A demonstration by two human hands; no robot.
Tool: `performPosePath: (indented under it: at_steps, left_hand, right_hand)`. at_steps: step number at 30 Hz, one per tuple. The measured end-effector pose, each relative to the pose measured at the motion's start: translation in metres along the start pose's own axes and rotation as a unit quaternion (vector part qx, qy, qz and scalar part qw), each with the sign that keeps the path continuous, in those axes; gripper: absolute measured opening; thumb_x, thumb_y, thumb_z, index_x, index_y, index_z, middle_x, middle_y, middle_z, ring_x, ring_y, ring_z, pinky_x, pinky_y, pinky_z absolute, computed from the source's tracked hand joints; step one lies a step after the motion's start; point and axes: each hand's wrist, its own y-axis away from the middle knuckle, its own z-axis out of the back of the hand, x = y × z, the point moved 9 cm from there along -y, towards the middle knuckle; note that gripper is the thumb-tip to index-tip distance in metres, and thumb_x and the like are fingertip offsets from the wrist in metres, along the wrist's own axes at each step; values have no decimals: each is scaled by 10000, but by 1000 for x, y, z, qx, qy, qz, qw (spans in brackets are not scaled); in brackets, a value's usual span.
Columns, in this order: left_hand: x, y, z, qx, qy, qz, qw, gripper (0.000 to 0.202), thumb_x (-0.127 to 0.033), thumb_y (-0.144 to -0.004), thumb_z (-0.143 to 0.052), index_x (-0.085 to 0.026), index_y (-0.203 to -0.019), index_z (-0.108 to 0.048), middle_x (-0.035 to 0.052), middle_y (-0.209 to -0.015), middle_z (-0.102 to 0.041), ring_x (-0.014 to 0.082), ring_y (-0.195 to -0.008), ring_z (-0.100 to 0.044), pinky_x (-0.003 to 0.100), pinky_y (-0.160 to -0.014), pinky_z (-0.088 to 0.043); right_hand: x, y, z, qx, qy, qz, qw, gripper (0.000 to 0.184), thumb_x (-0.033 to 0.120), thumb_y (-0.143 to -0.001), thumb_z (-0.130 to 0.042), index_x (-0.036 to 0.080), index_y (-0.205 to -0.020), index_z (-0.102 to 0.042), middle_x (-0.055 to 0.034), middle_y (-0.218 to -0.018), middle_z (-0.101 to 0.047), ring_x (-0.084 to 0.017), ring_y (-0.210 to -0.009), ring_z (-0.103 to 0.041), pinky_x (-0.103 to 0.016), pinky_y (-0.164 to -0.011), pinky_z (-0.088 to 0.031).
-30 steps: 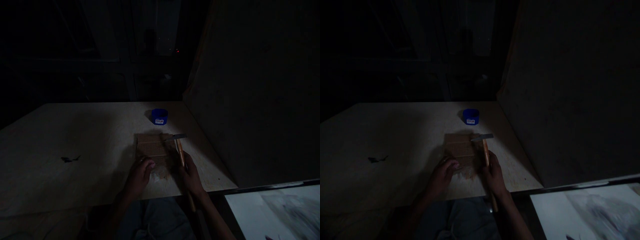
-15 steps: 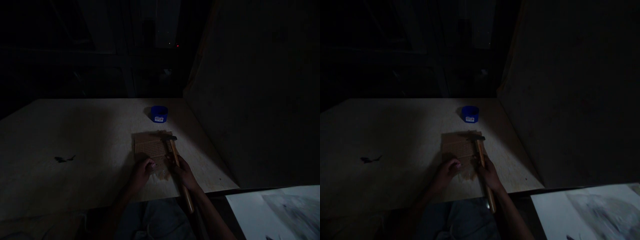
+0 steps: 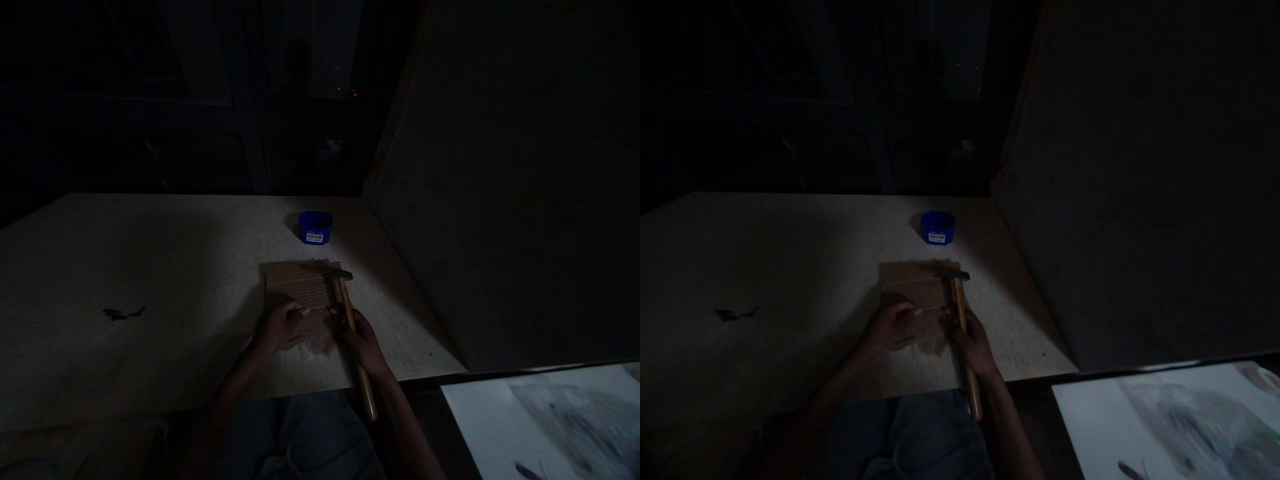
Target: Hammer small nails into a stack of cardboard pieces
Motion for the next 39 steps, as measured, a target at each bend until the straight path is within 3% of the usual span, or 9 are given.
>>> performPosePath:
  at_steps: [2,6,10,15,22,31,35,39]
  left_hand:
    - [-2,-4,3,-6,10,-5,1000,409,-565,-826,-554,-185,-828,-703,5,-678,-676,153,-546,-605,255,-530,-440]
    - [-21,-9,4,9,26,-47,999,266,-423,-765,-671,-182,-858,-736,42,-825,-755,200,-762,-684,284,-688,-526]
    - [-41,-14,-4,56,16,-92,994,202,-302,-795,-629,-194,-904,-761,50,-908,-772,203,-854,-697,300,-784,-539]
    - [-55,-16,-19,82,27,-145,986,211,-286,-841,-610,-208,-943,-778,57,-964,-772,206,-924,-697,311,-849,-534]
    - [-34,-17,-33,43,34,-133,990,308,-360,-919,-547,-224,-1092,-763,65,-1110,-765,225,-1045,-696,354,-930,-529]
    - [-16,-15,-38,27,54,-111,992,269,-345,-876,-600,-230,-1045,-775,26,-1073,-775,209,-994,-728,349,-934,-570]
    - [-17,-16,-44,45,59,-137,988,252,-307,-880,-588,-236,-1023,-783,20,-1081,-768,214,-1005,-731,367,-927,-580]
    - [-16,-19,-43,22,69,-122,990,239,-280,-879,-587,-239,-1008,-784,19,-1066,-765,215,-990,-738,380,-923,-582]
  right_hand:
    - [2,0,-1,3,4,3,1000,425,358,-797,-707,241,-1205,-686,-96,-1312,-680,-314,-1252,-597,-539,-1110,-401]
    - [4,-1,-2,3,3,6,1000,440,361,-780,-717,248,-1205,-684,-84,-1287,-694,-307,-1234,-612,-519,-1099,-421]
    - [5,0,0,-6,8,14,1000,423,331,-776,-698,242,-1190,-683,-74,-1263,-707,-298,-1208,-625,-496,-1080,-440]
    - [7,-2,3,-22,16,14,1000,385,273,-739,-680,238,-1121,-701,-55,-1222,-721,-295,-1169,-640,-480,-1060,-450]
    - [4,-3,4,-27,-16,-6,999,383,303,-723,-711,237,-1100,-709,-61,-1175,-743,-301,-1157,-651,-491,-1062,-449]
    - [-5,-6,10,-81,-174,-15,981,245,352,-697,-815,226,-797,-631,-62,-1085,-765,-273,-1051,-706,-509,-1072,-460]
    - [-9,-5,12,-88,-204,-17,975,222,276,-700,-820,222,-792,-624,-56,-1095,-759,-251,-1026,-719,-488,-1076,-470]
    - [-8,-5,12,-72,-245,-13,967,203,291,-695,-816,227,-789,-648,-55,-1084,-759,-266,-1029,-722,-517,-1100,-448]
